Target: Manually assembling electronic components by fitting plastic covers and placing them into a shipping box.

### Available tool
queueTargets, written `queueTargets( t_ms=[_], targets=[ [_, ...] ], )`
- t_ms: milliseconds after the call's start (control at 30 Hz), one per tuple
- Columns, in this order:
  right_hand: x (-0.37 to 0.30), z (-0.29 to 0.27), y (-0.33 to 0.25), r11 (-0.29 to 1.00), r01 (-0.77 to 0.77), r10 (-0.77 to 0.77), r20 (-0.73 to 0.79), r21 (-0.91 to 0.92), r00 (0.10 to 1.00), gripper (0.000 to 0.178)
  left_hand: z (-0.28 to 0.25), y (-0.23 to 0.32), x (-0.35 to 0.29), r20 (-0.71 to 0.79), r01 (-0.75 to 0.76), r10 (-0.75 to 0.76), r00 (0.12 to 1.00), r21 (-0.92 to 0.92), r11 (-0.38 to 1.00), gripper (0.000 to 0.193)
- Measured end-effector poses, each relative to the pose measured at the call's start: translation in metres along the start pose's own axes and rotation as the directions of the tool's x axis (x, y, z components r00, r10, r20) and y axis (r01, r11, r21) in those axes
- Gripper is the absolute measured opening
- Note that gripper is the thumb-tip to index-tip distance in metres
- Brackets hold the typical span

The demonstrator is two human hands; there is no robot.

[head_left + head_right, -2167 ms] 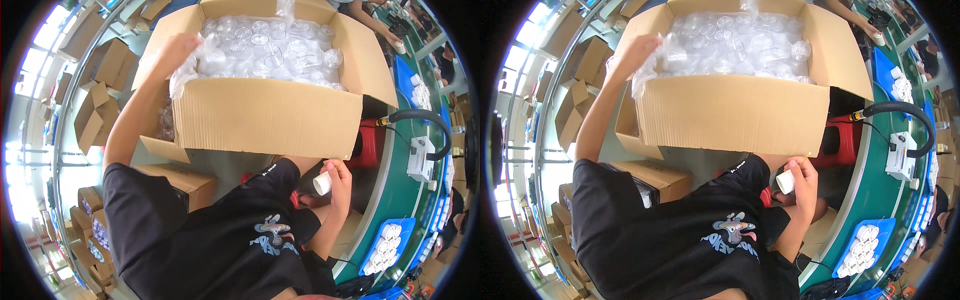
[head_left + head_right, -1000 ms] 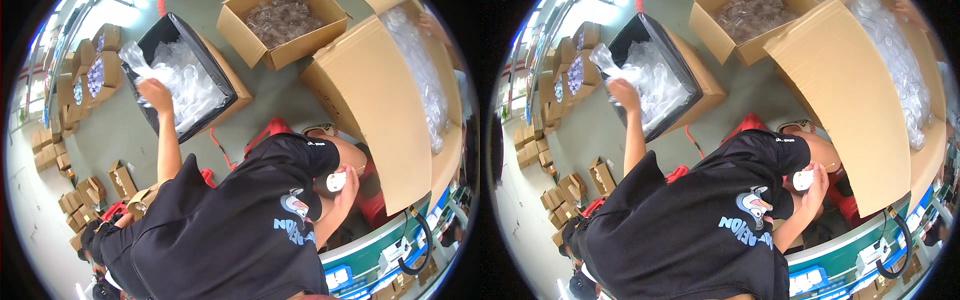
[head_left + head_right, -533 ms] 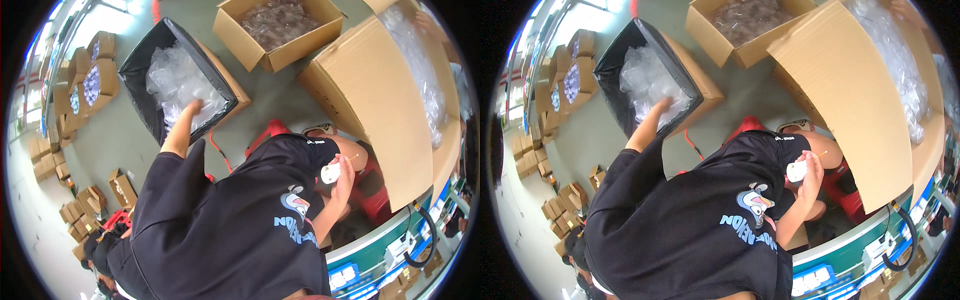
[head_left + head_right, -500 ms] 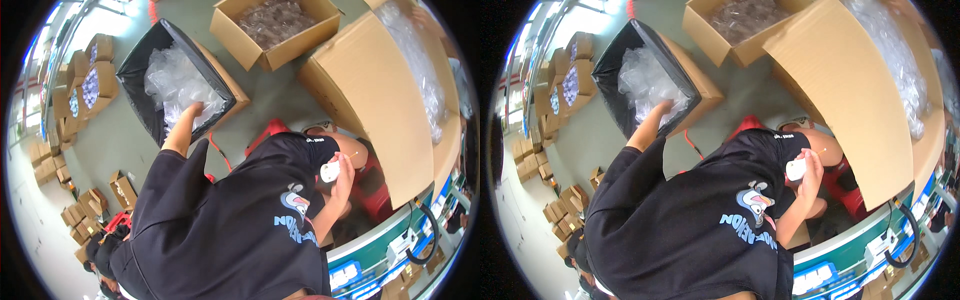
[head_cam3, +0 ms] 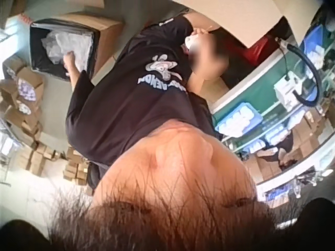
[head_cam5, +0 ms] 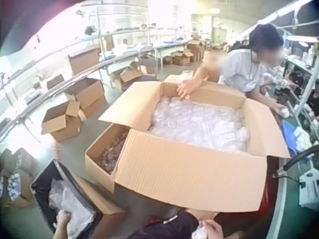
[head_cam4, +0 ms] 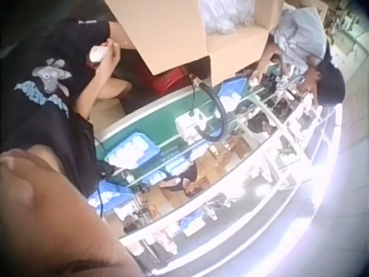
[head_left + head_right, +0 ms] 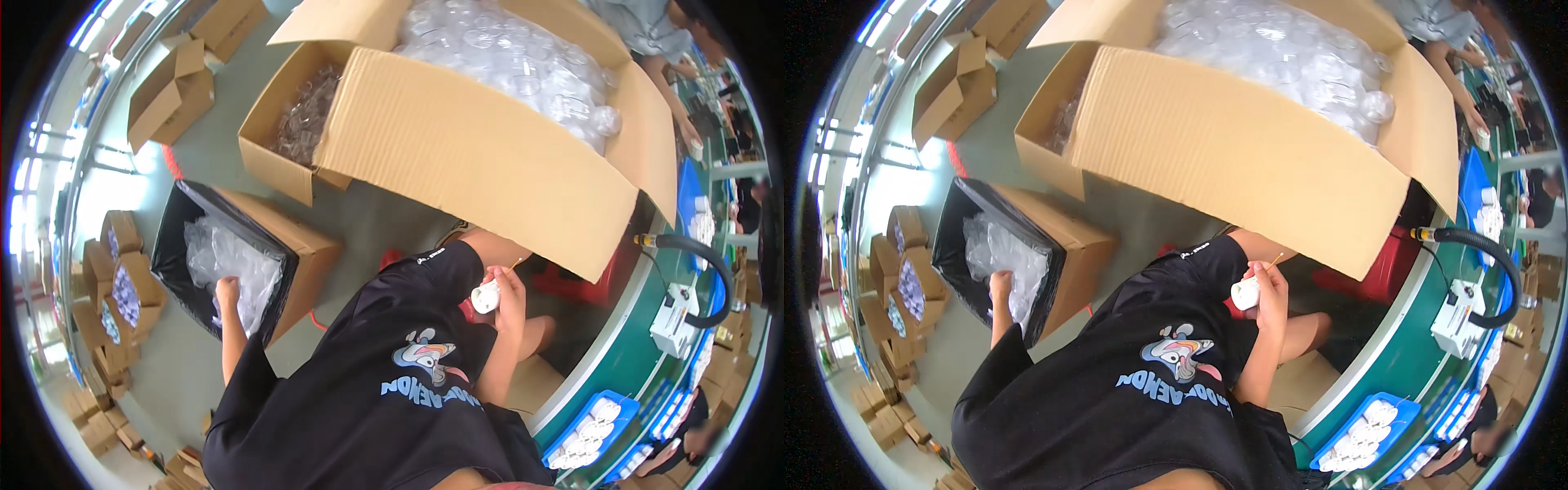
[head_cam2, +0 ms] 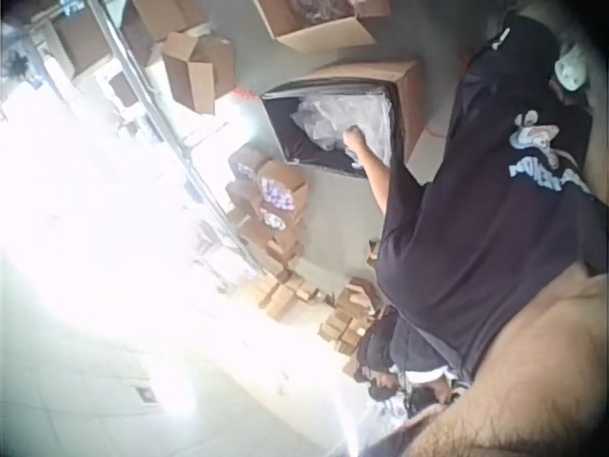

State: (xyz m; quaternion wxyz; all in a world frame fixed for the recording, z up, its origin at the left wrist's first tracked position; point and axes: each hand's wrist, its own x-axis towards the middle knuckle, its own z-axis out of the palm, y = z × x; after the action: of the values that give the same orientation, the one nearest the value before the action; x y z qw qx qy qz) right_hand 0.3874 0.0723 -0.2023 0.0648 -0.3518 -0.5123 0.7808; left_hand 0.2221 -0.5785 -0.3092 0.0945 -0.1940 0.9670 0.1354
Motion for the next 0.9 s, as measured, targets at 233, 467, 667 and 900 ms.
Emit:
queueTargets(
  t_ms=[233, 467, 667, 900],
  targets=[
    [-0.014, -0.020, 0.029, 0.960, -0.060, 0.073, -0.038, 0.274, 0.997, 0.025, -0.183, 0.317, -0.063, -0.670, -0.573, 0.247, 0.700, -0.322, 0.753, 0.023],
    [-0.038, -0.043, 0.060, 0.648, 0.009, 0.083, -0.082, 0.762, 0.993, 0.030, -0.173, 0.667, -0.100, -0.068, -0.982, 0.988, -0.137, -0.121, -0.145, 0.043],
    [-0.075, -0.052, 0.070, 0.594, 0.266, -0.029, -0.310, 0.759, 0.950, 0.026, -0.069, 0.812, -0.010, 0.191, -0.942, 0.924, -0.331, -0.010, -0.336, 0.064],
    [-0.097, -0.044, 0.119, 0.512, 0.398, 0.053, -0.491, 0.761, 0.870, 0.022, -0.068, 0.776, -0.058, 0.245, -0.979, 0.949, -0.199, -0.101, -0.179, 0.053]
  ],
)
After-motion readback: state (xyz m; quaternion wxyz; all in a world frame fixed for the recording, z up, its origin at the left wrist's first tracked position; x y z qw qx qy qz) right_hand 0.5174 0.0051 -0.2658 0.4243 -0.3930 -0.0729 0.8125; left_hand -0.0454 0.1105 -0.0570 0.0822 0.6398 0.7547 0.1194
